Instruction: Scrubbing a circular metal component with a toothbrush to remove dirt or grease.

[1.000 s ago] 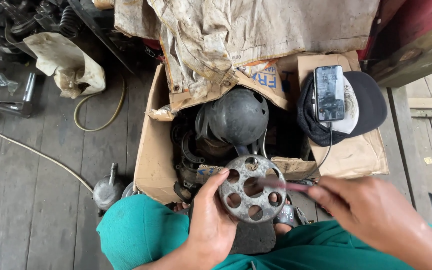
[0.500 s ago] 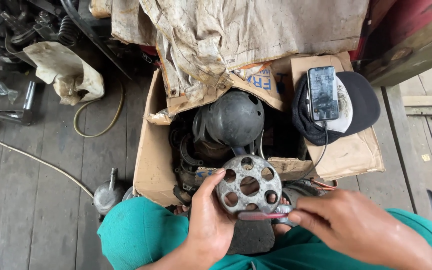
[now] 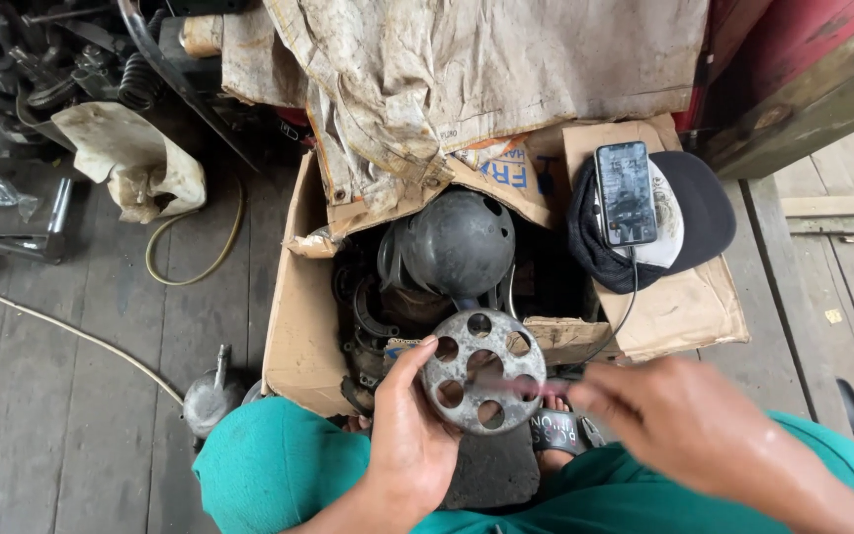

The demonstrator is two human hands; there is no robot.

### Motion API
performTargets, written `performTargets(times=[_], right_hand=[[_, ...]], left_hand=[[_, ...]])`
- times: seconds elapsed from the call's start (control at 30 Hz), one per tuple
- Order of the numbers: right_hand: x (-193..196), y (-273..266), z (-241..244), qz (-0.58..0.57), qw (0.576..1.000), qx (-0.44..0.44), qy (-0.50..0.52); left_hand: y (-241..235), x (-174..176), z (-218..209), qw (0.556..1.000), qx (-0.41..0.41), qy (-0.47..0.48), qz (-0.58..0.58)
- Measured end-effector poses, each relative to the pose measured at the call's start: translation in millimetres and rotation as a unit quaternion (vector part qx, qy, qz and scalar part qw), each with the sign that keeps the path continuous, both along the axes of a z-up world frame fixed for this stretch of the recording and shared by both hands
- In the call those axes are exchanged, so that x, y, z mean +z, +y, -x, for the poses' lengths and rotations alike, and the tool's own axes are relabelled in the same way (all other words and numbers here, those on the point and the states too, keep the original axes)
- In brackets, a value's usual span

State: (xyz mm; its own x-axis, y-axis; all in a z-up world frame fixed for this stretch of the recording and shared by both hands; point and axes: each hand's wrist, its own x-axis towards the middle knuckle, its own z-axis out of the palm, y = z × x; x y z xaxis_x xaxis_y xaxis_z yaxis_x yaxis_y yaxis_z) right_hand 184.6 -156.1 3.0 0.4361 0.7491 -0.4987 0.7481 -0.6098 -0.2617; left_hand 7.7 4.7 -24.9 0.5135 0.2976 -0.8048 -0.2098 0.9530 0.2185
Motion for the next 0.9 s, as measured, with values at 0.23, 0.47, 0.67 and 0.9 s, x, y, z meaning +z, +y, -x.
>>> performTargets(times=[0.23,0.47,0.67,0.9], right_hand=[[10,5,-5,-0.001,0.998,-0.050,-0.041],[11,6,-6,-0.029,1.000,0.000,-0.004],[8,2,-1,-0.004,0.999,0.026,0.048],[9,5,2,-0.060,0.997,0.023,0.042]], left_hand=[[-1,4,-1,1.000,-0.007,0.000,-0.007],[1,17,-5,1.000,0.002,0.018,0.000],[1,11,-3,1.000,0.011,0.016,-0.005],[3,13,-6,1.000,0.008,0.023,-0.009]])
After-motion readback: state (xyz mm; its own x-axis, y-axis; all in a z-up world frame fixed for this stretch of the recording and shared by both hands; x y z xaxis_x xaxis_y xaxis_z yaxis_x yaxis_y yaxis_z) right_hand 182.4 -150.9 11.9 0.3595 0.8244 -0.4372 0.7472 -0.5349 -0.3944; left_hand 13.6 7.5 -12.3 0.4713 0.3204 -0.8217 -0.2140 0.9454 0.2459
